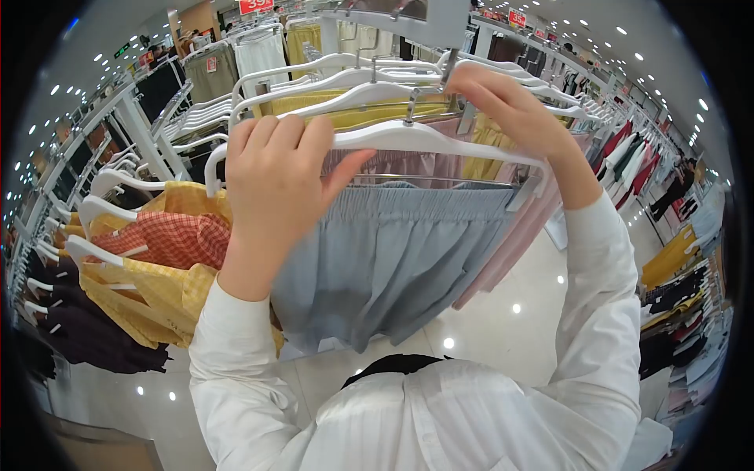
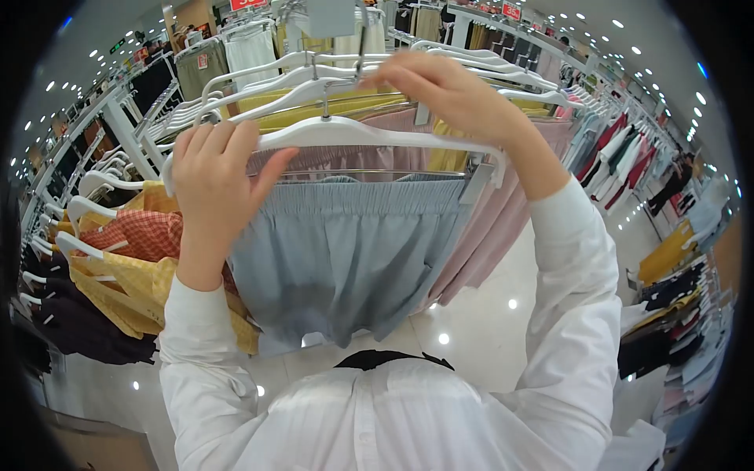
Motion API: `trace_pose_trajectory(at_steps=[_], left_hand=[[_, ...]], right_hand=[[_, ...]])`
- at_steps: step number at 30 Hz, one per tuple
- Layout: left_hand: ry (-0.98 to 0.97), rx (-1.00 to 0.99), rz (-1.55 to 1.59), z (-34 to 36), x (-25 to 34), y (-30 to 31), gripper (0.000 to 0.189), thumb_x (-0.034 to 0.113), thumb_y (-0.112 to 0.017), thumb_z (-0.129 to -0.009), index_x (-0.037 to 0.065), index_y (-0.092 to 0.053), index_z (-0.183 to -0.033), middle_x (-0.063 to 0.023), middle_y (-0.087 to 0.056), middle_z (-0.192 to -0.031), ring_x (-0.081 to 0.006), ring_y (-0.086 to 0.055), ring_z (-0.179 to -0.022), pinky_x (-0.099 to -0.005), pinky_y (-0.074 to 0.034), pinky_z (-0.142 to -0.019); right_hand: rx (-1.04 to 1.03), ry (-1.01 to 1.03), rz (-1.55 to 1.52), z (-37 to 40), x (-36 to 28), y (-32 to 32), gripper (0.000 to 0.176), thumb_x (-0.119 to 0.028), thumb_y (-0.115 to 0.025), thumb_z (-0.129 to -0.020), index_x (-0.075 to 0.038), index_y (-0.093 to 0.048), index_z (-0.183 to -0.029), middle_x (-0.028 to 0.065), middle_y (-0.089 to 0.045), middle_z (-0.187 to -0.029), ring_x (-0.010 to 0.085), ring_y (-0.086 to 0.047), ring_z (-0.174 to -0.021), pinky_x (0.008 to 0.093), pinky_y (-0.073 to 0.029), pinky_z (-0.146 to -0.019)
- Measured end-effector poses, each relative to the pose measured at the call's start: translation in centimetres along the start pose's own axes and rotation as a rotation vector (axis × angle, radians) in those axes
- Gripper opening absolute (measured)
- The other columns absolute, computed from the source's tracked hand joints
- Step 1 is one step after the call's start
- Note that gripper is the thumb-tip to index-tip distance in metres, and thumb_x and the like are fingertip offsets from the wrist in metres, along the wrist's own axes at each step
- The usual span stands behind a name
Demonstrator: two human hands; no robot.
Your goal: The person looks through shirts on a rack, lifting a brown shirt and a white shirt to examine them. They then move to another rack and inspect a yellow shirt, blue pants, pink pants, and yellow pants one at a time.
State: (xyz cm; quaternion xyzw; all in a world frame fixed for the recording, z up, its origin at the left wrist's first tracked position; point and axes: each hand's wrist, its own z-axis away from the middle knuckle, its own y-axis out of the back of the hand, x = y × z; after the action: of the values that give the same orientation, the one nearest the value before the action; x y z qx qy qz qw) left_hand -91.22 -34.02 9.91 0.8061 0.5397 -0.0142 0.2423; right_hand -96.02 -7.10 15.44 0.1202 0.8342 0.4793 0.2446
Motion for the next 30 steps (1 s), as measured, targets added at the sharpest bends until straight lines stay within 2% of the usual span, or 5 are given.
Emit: trace_pose_trajectory(at_steps=[6, 10, 12, 17, 30], left_hand=[[-0.064, 0.105, -0.073, 0.0, 0.0, -0.3, 0.035, 0.039, -0.067, -0.066, 0.008, -0.051, -0.068, -0.0033, -0.052, -0.062, -0.0201, -0.050, -0.057, -0.0303, -0.037, -0.053], [-0.054, 0.110, -0.115, -0.1, -0.7, -1.2, 0.038, 0.045, -0.065, -0.066, 0.011, -0.048, -0.063, -0.0012, -0.044, -0.055, -0.0178, -0.047, -0.052, -0.0298, -0.035, -0.050], [-0.091, 0.145, -0.092, 0.0, -1.1, -1.5, 0.036, 0.044, -0.064, -0.067, 0.012, -0.049, -0.063, -0.0009, -0.043, -0.054, -0.0177, -0.047, -0.052, -0.0302, -0.035, -0.049], [-0.082, 0.109, -0.125, -0.2, -0.9, -1.1, 0.035, 0.044, -0.064, -0.067, 0.012, -0.050, -0.063, -0.0005, -0.044, -0.055, -0.0178, -0.047, -0.052, -0.0305, -0.035, -0.049], [-0.083, 0.000, -0.315, 0.6, -5.3, -4.1, 0.027, 0.036, -0.062, -0.077, 0.012, -0.061, -0.089, -0.0021, -0.062, -0.078, -0.0217, -0.058, -0.067, -0.0305, -0.045, -0.057]], right_hand=[[0.072, 0.014, 0.343, -3.3, 3.0, -2.3, 0.033, -0.024, -0.048, -0.087, -0.011, -0.050, -0.117, 0.0127, -0.058, -0.099, 0.0233, -0.055, -0.089, 0.0326, -0.041, -0.079], [-0.070, -0.171, 0.377, -4.3, 1.6, -1.2, 0.031, -0.032, -0.050, -0.085, -0.007, -0.055, -0.101, 0.0132, -0.060, -0.079, 0.0277, -0.058, -0.070, 0.0354, -0.045, -0.064], [0.150, 0.018, 0.621, -4.1, 2.4, -0.9, 0.030, -0.023, -0.054, -0.084, -0.008, -0.054, -0.109, 0.0121, -0.049, -0.060, 0.0185, -0.044, -0.050, 0.0296, -0.037, -0.050], [0.240, -0.174, 0.579, -0.3, -1.8, 2.9, 0.026, -0.015, -0.054, -0.083, -0.008, -0.055, -0.109, 0.0112, -0.058, -0.076, 0.0180, -0.051, -0.061, 0.0279, -0.042, -0.058], [0.797, -0.718, 0.803, 23.2, -3.9, 8.2, 0.020, -0.019, -0.059, -0.078, 0.001, -0.059, -0.078, 0.0002, -0.044, -0.055, 0.0063, -0.037, -0.051, 0.0234, -0.030, -0.046]])
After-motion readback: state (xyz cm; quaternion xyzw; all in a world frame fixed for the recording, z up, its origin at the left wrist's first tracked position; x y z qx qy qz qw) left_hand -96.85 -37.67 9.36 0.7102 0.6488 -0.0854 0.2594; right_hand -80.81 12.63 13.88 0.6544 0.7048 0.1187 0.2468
